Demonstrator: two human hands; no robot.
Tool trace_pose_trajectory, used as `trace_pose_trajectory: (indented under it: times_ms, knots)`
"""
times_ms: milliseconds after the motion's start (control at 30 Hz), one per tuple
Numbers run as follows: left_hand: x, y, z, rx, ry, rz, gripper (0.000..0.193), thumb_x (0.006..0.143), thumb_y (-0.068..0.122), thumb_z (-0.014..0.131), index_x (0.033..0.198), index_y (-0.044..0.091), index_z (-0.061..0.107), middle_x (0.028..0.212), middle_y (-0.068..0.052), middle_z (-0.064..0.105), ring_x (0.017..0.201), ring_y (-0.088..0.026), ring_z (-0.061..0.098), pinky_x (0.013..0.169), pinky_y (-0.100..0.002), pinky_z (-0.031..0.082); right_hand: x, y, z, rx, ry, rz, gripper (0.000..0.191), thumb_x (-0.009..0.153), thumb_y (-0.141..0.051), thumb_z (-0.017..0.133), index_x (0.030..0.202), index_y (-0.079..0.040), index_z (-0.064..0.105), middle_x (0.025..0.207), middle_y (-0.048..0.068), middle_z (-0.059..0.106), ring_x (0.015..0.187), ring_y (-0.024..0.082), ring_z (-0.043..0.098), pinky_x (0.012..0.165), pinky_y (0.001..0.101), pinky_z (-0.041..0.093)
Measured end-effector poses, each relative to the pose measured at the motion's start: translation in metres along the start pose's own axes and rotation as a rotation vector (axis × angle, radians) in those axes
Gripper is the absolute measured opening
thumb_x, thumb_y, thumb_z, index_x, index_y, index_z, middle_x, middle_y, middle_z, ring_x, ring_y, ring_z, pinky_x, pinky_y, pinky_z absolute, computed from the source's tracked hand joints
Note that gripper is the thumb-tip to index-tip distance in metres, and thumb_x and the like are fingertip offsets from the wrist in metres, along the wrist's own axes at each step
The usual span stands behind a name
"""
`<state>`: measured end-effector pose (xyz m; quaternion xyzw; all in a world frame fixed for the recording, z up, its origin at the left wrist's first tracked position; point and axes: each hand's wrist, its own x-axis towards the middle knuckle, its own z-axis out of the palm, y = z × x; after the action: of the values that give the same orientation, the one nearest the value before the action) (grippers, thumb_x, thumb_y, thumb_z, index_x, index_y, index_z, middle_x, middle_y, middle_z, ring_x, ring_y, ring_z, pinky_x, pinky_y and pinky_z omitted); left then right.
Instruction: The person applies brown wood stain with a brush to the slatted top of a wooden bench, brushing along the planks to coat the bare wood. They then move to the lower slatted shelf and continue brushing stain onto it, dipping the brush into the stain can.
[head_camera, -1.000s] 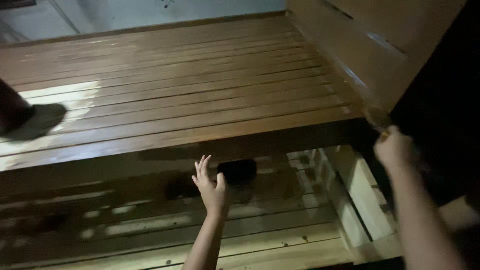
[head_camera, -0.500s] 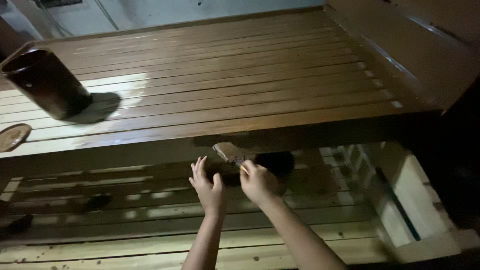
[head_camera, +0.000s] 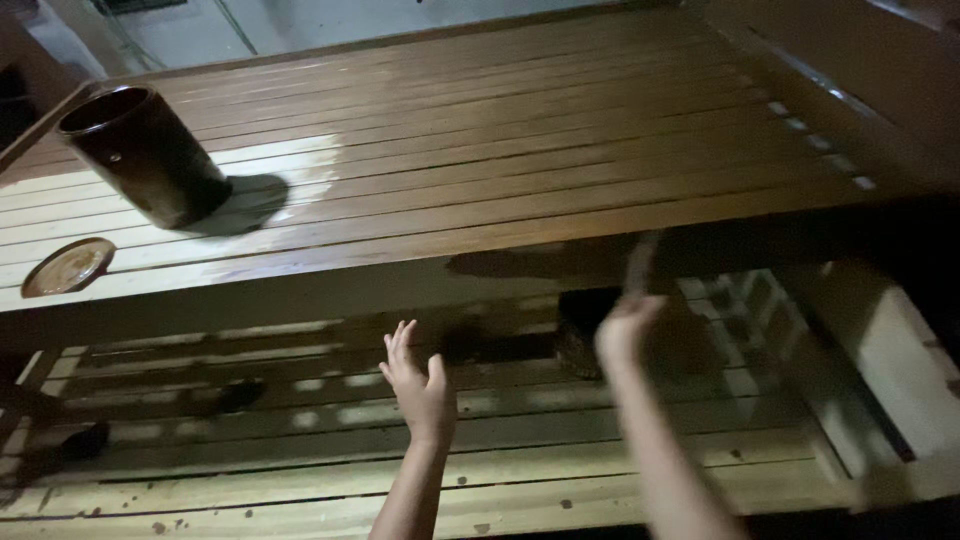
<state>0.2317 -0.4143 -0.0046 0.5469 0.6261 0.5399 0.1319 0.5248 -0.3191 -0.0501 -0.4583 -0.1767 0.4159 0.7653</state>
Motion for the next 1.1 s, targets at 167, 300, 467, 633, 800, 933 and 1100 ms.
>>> trace_pose_trajectory:
  times_ms: [167,300,467,633,800,933,1100]
  knots:
    - [0.007,-0.021,-0.014,0.01,0.033,0.022,0.059,0.088,0.008,0.056,0.146,0.012,0.048,0.157,-0.013,0.045,0.156,-0.037,0.023,0.125,-0.059,0.003,-0.137,0.08,0.085,-0.635,-0.558,-0.349,0.017,0.106,-0.025,0.053,0.108,-0.008,0.049,0.099,0.005,0.058,0.096,0.015,0.058,0.09,0.0363,0.049]
    - [0.01,-0.025,-0.018,0.027,0.045,0.025,0.059,0.087,0.007,0.055,0.146,0.012,0.048,0.158,-0.013,0.045,0.156,-0.037,0.024,0.126,-0.06,0.003,-0.118,0.064,0.075,-0.614,-0.674,-0.339,0.007,0.102,-0.015,0.054,0.103,-0.009,0.052,0.094,0.005,0.06,0.087,0.016,0.058,0.08,0.0349,0.053]
    - [0.006,-0.017,-0.004,0.014,0.02,-0.003,0.058,0.089,0.008,0.056,0.146,0.013,0.047,0.158,-0.013,0.044,0.156,-0.037,0.023,0.125,-0.06,0.004,0.015,-0.023,-0.049,-0.969,-0.391,-0.418,0.021,0.1,-0.026,0.066,0.102,-0.006,0.073,0.095,0.011,0.074,0.087,0.022,0.068,0.078,0.0384,0.055]
    - [-0.003,-0.008,0.022,-0.026,0.0,-0.016,0.058,0.089,0.009,0.056,0.146,0.013,0.047,0.158,-0.012,0.044,0.156,-0.035,0.023,0.125,-0.059,0.004,0.077,-0.071,-0.169,-1.032,0.006,-0.411,0.028,0.108,-0.026,0.07,0.106,0.001,0.062,0.089,0.012,0.062,0.079,0.024,0.06,0.074,0.0432,0.05]
    - [-0.012,-0.003,0.03,-0.045,-0.028,-0.035,0.058,0.089,0.009,0.056,0.146,0.012,0.048,0.158,-0.013,0.044,0.156,-0.035,0.022,0.126,-0.059,0.003,0.071,-0.068,-0.149,-0.546,0.282,-0.038,0.039,0.115,-0.029,0.052,0.141,-0.003,0.041,0.09,0.007,0.056,0.069,0.027,0.049,0.062,0.0516,0.038]
    - [-0.013,-0.006,0.027,-0.021,-0.025,-0.046,0.058,0.089,0.009,0.056,0.146,0.012,0.047,0.158,-0.013,0.044,0.156,-0.035,0.022,0.126,-0.058,0.003,0.012,-0.001,-0.041,-0.591,0.074,-0.103,0.035,0.111,-0.029,0.047,0.137,-0.006,0.041,0.094,0.01,0.057,0.072,0.027,0.053,0.063,0.0492,0.044]
    - [-0.011,-0.013,0.031,-0.004,-0.019,-0.018,0.058,0.089,0.008,0.057,0.146,0.013,0.047,0.158,-0.012,0.044,0.157,-0.035,0.022,0.126,-0.059,0.004,-0.083,0.07,0.03,-0.64,-0.344,-0.579,0.015,0.11,-0.017,0.054,0.113,-0.005,0.047,0.096,0.012,0.055,0.084,0.021,0.055,0.075,0.0372,0.051]
